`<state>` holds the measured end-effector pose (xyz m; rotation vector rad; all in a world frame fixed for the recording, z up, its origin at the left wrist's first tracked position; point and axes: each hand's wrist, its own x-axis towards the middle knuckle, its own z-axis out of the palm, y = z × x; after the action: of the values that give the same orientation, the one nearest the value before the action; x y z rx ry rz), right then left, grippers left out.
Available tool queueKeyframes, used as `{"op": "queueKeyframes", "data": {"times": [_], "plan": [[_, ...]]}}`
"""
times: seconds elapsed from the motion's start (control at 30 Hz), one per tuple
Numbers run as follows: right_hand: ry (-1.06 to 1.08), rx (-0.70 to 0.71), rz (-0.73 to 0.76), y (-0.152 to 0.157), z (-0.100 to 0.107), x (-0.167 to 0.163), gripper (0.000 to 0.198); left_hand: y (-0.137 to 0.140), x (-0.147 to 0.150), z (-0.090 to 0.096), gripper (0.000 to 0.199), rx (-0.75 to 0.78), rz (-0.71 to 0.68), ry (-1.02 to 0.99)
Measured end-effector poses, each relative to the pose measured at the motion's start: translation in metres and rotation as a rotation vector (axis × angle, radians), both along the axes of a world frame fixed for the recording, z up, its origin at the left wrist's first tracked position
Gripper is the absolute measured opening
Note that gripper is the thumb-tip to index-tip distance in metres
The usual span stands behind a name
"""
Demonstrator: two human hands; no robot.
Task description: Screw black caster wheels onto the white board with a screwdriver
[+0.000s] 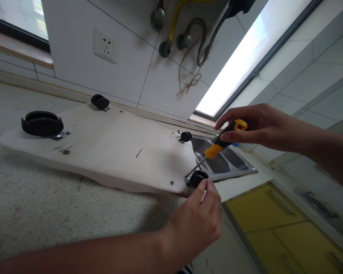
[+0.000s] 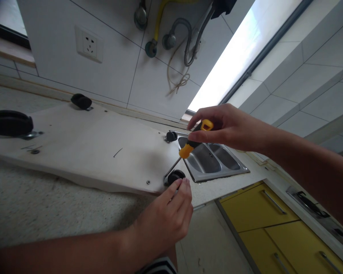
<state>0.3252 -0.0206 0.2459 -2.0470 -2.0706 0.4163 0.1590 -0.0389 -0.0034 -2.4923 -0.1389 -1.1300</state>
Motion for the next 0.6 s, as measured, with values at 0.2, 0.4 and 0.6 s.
{"op": "queueKeyframes", "data": {"times": [0.2, 0.4, 0.6], "plan": [[-0.237, -0.063, 0.005, -0.002, 0.007, -0.012, 0.05, 0.001, 0.001, -0.002, 0.039, -0.01, -0.011, -0.008], [-0.408, 0.036, -0.01, 0.0, 0.008, -0.023, 0.054, 0.001, 0.002, -0.002, 0.04, -0.009, 0.004, -0.005], [-0.396, -0.051, -0.012, -0.006, 0.006, -0.043, 0.05, 0.001, 0.003, -0.002, 0.041, -0.005, 0.013, -0.01]]}}
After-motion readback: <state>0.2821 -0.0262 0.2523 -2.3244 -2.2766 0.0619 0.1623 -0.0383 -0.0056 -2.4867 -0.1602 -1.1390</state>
